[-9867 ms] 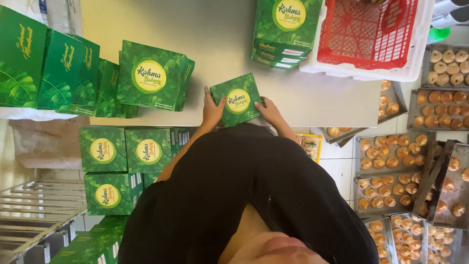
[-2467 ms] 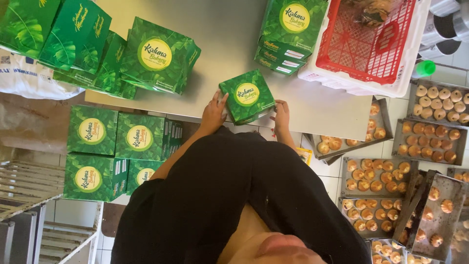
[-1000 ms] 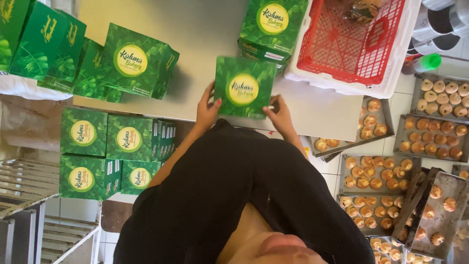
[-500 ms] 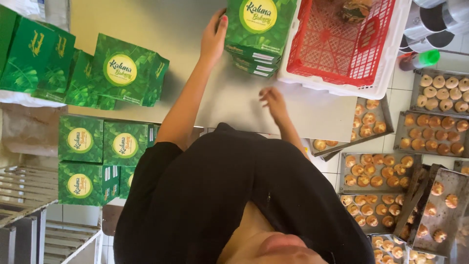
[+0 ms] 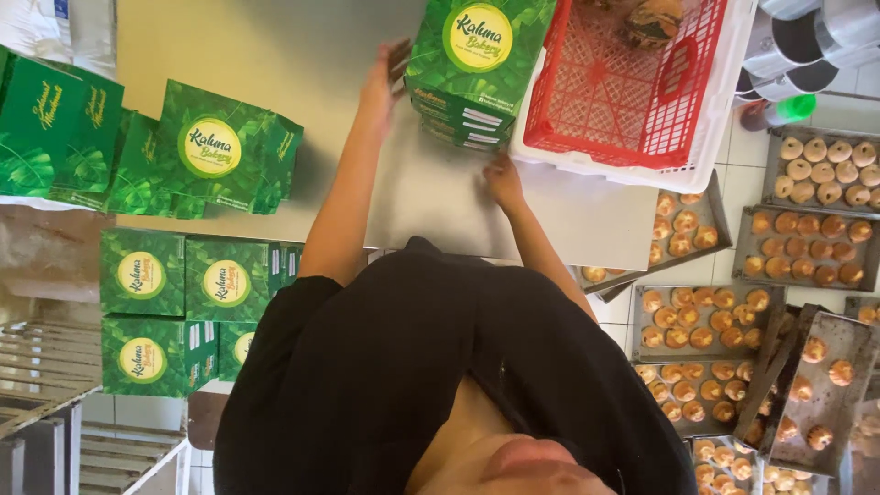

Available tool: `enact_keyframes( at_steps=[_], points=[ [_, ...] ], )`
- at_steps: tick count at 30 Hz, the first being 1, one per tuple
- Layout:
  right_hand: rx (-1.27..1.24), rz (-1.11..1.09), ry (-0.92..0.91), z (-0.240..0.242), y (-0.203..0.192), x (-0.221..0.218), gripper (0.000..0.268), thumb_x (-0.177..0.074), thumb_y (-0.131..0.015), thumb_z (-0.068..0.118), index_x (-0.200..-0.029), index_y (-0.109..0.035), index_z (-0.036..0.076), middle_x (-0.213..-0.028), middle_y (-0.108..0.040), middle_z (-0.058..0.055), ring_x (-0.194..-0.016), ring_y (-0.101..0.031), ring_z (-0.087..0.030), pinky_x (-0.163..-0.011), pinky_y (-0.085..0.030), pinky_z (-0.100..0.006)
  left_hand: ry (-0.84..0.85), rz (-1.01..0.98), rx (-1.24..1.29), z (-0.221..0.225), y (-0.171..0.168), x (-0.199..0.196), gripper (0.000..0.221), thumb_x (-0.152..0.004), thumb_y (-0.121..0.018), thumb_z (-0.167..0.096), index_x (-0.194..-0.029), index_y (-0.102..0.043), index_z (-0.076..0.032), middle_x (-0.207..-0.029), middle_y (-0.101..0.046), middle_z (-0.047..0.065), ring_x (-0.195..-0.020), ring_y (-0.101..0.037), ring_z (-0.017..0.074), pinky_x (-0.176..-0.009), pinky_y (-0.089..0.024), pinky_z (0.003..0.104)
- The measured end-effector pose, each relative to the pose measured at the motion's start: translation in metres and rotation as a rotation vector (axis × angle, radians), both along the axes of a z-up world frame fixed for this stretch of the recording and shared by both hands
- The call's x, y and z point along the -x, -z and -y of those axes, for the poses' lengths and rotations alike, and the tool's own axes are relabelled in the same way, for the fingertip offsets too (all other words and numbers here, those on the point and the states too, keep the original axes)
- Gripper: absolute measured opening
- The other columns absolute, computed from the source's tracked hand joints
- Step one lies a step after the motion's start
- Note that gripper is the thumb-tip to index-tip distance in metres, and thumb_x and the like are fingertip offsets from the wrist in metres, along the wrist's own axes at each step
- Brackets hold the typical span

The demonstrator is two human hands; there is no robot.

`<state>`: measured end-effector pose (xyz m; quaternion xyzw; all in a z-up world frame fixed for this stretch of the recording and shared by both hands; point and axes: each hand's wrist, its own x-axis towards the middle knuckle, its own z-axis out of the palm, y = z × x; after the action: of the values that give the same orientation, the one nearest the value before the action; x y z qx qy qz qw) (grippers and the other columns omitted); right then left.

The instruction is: The person assembles cardboard boxes, places wrapped bread rolls inside them, and closes the boxes.

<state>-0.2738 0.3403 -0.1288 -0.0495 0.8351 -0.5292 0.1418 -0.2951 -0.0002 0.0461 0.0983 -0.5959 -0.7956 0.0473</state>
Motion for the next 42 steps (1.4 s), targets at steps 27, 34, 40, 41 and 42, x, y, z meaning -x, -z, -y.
enact_keyframes(
  at_steps=[27, 34, 40, 41, 42],
  points=[
    [-0.137, -0.105, -0.081, 0.006, -0.017, -0.013, 0.087, -0.078, -0.067, 0.012, -0.158, -0.034, 0.01, -0.124, -0.062, -0.019, -0.081, -0.068, -0.023, -0.075, -0.058, -0.036, -0.069, 0.318, -0.278, -0.043, 0.218, -0.043, 0.083, -0.098, -0.046, -0.064, -0.164, -0.025, -0.018, -0.172, -0.023, 0.004, -0.159, -0.015, 0.0253, -0.122, -0.021, 0.061],
    [-0.125, -0.03, -0.2, -0.011, -0.033, -0.032, 0.085, -0.077, -0.067, 0.011, -0.156, -0.036, 0.01, -0.12, -0.064, -0.019, -0.085, -0.07, -0.023, -0.075, -0.058, -0.036, -0.169, 0.34, -0.267, -0.061, 0.194, -0.115, 0.082, -0.096, -0.045, -0.065, -0.162, -0.028, -0.019, -0.17, -0.028, 0.003, -0.156, -0.023, 0.0263, -0.117, -0.027, 0.058],
    [0.012, 0.03, -0.354, -0.029, -0.053, -0.042, 0.067, -0.086, -0.063, 0.007, -0.151, -0.047, 0.007, -0.121, -0.067, -0.016, -0.098, -0.07, -0.022, -0.087, -0.057, -0.033, -0.368, 0.226, -0.309, -0.095, 0.194, -0.181, 0.077, -0.102, -0.048, -0.056, -0.162, -0.031, -0.011, -0.168, -0.033, 0.011, -0.155, -0.031, 0.0301, -0.117, -0.036, 0.053],
    [-0.01, 0.069, -0.387, -0.028, -0.06, -0.042, 0.063, -0.087, -0.064, 0.006, -0.148, -0.05, 0.007, -0.12, -0.068, -0.015, -0.1, -0.069, -0.021, -0.089, -0.055, -0.032, -0.421, 0.218, -0.313, -0.1, 0.197, -0.191, 0.076, -0.102, -0.049, -0.055, -0.161, -0.031, -0.01, -0.167, -0.033, 0.011, -0.154, -0.031, 0.0295, -0.116, -0.038, 0.054],
    [-0.032, 0.109, -0.419, -0.027, -0.067, -0.042, 0.059, -0.087, -0.065, 0.005, -0.145, -0.054, 0.006, -0.12, -0.069, -0.013, -0.101, -0.068, -0.021, -0.09, -0.054, -0.031, -0.474, 0.209, -0.317, -0.104, 0.2, -0.202, 0.075, -0.103, -0.049, -0.053, -0.161, -0.032, -0.009, -0.166, -0.033, 0.012, -0.154, -0.03, 0.0288, -0.116, -0.04, 0.054]
  ],
)
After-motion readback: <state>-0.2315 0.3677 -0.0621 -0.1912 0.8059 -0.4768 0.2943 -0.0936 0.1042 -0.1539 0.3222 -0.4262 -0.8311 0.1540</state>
